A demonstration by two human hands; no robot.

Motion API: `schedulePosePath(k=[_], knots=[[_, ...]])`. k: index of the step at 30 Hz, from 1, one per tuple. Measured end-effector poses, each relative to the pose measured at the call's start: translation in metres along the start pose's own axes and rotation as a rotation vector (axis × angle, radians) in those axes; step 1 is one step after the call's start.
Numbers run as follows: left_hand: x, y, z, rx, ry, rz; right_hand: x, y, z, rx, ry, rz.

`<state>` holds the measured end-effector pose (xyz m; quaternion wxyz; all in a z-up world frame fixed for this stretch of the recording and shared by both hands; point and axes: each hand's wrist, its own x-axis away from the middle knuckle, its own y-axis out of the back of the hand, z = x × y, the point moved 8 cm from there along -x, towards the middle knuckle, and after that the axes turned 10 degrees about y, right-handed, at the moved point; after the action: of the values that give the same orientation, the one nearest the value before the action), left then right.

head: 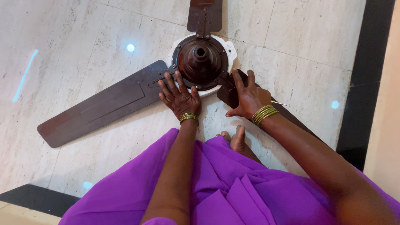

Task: The person uses a screwdriver to loosen and remove screws from the fan blade mounting brackets. They detach one fan blade from the motor housing and place it on the floor, then continue removing screws from the remaining blades.

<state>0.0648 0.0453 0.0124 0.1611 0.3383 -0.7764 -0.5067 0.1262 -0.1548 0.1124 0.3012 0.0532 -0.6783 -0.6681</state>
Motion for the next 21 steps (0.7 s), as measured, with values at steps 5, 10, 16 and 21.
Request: schedulePosePath(k=[5,10,16,21], knots=[[0.0,-0.001,0.0,-0.014,-0.01,-0.011,0.005,-0.016,-0.009,-0.001,-0.061,0.077],[0.0,-0.003,0.0,-0.039,0.004,0.008,0.004,-0.019,-0.011,-0.027,-0.075,0.073],[0.001,-0.002,0.0,-0.029,0.002,0.012,0.012,-0.006,-0.005,-0.039,-0.045,0.084],[0.0,0.001,-0.001,-0.024,-0.008,-0.019,0.022,0.02,0.009,-0.059,0.023,0.08]])
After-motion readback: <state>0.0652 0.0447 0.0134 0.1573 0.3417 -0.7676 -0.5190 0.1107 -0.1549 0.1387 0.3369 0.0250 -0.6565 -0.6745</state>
